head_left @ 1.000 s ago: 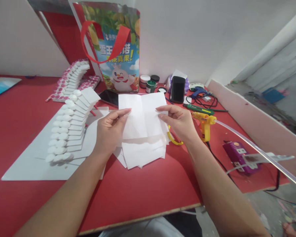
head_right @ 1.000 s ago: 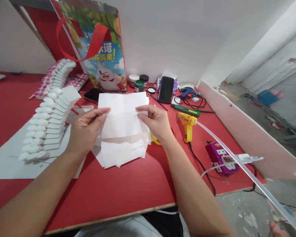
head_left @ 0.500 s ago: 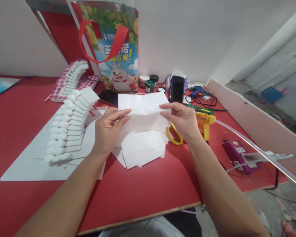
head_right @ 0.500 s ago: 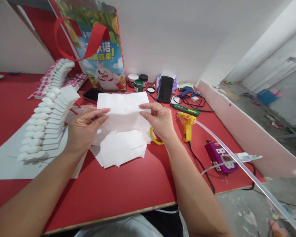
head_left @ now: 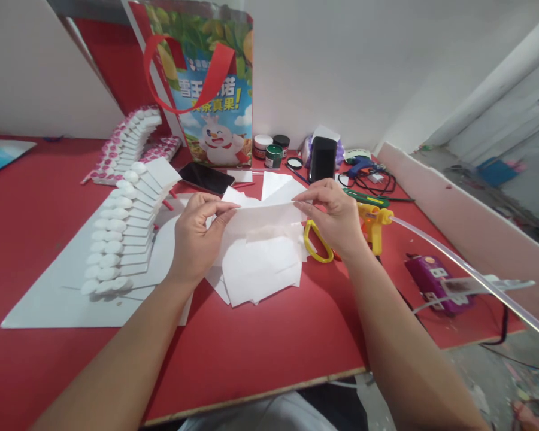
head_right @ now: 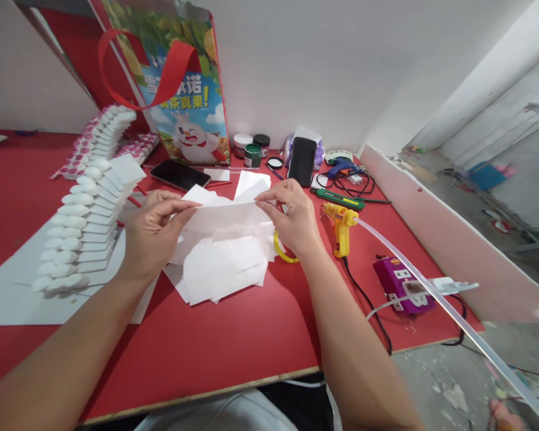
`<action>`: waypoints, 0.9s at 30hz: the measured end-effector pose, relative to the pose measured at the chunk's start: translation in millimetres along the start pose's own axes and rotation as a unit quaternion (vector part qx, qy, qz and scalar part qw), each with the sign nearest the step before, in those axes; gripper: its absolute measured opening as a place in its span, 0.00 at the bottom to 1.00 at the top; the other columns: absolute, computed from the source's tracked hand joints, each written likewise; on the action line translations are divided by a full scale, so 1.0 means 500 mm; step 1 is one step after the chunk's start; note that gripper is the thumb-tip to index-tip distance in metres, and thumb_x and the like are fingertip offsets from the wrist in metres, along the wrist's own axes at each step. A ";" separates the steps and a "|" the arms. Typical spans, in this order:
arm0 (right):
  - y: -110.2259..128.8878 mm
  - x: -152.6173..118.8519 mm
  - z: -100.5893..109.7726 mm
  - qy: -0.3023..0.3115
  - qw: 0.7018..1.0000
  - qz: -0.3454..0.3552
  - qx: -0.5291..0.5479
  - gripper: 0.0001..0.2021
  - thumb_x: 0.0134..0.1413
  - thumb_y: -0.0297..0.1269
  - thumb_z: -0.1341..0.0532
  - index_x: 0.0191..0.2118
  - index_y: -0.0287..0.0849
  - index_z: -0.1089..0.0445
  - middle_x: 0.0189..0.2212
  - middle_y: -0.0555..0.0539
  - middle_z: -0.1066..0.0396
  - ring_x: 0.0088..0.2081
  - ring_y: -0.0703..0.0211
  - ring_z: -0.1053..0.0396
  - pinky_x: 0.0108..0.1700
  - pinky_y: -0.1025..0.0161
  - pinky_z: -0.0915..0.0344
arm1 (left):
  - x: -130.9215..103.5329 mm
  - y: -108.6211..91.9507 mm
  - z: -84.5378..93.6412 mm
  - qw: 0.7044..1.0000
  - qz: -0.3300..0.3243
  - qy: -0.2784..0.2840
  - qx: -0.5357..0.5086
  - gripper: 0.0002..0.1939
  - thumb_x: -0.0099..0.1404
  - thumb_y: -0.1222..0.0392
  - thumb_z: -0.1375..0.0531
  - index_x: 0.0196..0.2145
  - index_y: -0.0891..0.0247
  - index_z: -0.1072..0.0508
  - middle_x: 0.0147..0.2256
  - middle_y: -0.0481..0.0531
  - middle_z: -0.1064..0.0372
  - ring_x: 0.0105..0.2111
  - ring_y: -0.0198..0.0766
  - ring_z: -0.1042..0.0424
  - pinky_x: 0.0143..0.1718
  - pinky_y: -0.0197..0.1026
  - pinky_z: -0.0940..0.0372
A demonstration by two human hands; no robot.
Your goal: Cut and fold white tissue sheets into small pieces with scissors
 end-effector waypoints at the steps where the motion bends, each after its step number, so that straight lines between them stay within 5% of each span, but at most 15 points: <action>1: 0.007 0.000 0.002 -0.004 1.000 0.013 -0.003 0.02 0.55 0.32 0.32 0.33 0.45 0.21 0.43 0.45 0.27 0.46 0.53 0.29 0.50 0.52 0.32 | 0.001 -0.001 0.004 1.000 -0.005 -0.011 -0.004 0.04 0.66 0.59 0.36 0.36 0.58 0.20 0.39 0.50 0.32 0.43 0.41 0.31 0.49 0.45 0.36; 4: 0.017 -0.004 0.002 0.004 0.999 0.006 0.041 0.02 0.59 0.36 0.34 0.35 0.45 0.24 0.47 0.45 0.27 0.47 0.52 0.29 0.51 0.52 0.32 | 0.003 -0.002 0.008 0.998 0.007 -0.011 -0.060 0.05 0.65 0.58 0.35 0.32 0.59 0.23 0.44 0.52 0.29 0.48 0.43 0.30 0.54 0.46 0.37; 8: 0.005 -0.012 0.001 -0.009 0.993 -0.080 0.084 0.05 0.61 0.40 0.36 0.37 0.45 0.26 0.26 0.51 0.33 0.26 0.63 0.38 0.29 0.62 0.39 | -0.002 0.019 -0.006 0.977 0.139 0.038 -0.157 0.08 0.66 0.56 0.36 0.31 0.60 0.25 0.29 0.47 0.30 0.29 0.35 0.32 0.34 0.37 0.36; 12: 0.003 -0.011 0.005 -0.015 0.989 -0.098 0.113 0.05 0.59 0.40 0.35 0.39 0.46 0.25 0.25 0.52 0.34 0.22 0.65 0.44 0.25 0.64 0.46 | -0.008 0.022 -0.021 0.938 0.218 0.048 -0.267 0.05 0.62 0.58 0.33 0.34 0.61 0.22 0.23 0.45 0.30 0.24 0.33 0.34 0.28 0.35 0.39; 18: 0.003 -0.012 -0.018 0.093 0.980 -0.120 0.131 0.08 0.56 0.32 0.40 0.35 0.42 0.22 0.33 0.48 0.25 0.24 0.66 0.41 0.26 0.64 0.48 | -0.012 0.026 -0.033 0.910 0.261 0.029 -0.322 0.05 0.57 0.65 0.36 0.30 0.64 0.18 0.29 0.49 0.24 0.27 0.32 0.30 0.28 0.33 0.38; 23: 0.005 -0.014 -0.024 0.100 0.982 -0.127 0.102 0.08 0.51 0.35 0.33 0.38 0.42 0.22 0.38 0.47 0.24 0.26 0.66 0.39 0.29 0.63 0.42 | -0.018 0.035 -0.035 0.904 0.295 0.035 -0.307 0.07 0.57 0.60 0.36 0.30 0.65 0.19 0.21 0.47 0.33 0.19 0.29 0.40 0.20 0.34 0.49; 27: 0.005 -0.011 -0.027 0.099 0.985 -0.104 0.098 0.08 0.50 0.35 0.31 0.38 0.43 0.21 0.39 0.47 0.23 0.37 0.57 0.29 0.40 0.58 0.34 | -0.026 0.039 -0.047 0.896 0.313 0.050 -0.310 0.14 0.51 0.57 0.27 0.31 0.63 0.26 0.25 0.45 0.31 0.23 0.29 0.34 0.24 0.33 0.42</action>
Point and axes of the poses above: each hand's wrist, its own x-axis towards the middle knuckle, its own z-axis out of the back of the hand, y = z × x, the point moved 7 cm from there along x, towards the middle knuckle
